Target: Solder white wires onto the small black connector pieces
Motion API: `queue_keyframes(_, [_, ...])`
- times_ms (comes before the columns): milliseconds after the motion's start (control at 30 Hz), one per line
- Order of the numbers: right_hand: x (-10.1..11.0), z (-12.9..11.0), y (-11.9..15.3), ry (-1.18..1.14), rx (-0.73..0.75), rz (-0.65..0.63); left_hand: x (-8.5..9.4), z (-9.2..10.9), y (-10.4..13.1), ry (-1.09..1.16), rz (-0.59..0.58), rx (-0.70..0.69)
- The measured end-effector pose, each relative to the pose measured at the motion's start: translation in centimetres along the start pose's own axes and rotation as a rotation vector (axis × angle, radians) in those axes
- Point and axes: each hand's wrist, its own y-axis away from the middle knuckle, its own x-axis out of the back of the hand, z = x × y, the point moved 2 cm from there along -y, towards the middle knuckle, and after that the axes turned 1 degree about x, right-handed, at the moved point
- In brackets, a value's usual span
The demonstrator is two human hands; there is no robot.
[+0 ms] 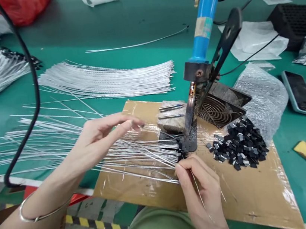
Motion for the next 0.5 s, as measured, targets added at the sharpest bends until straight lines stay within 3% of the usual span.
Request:
queue_keyframes(67, [-0.1,0.2,0.1,0.0,-0.026,-0.002,-0.7,0.8,0.8,-0.028,0.034,-0.061])
queue_keyframes(200, [-0.2,0.6,0.2,-0.003,-0.012,-0.024,-4.2,2.5,2.5,-0.101,-0.228,-0.303])
queue_keyframes(267, [0.0,0.8,0.2,0.012,0.018,-0.028,-5.8,2.8,2.7,-0.12,-0.324,-0.306])
queue_keyframes(367, [0.3,1.2,0.1,0.051,0.098,-0.039,-7.0,2.5,2.4,-0.065,-0.373,-0.208])
queue_keyframes(500, [0.3,1.6,-0.1,0.049,0.195,-0.003,-7.4,2.0,2.0,0.16,-0.431,0.083])
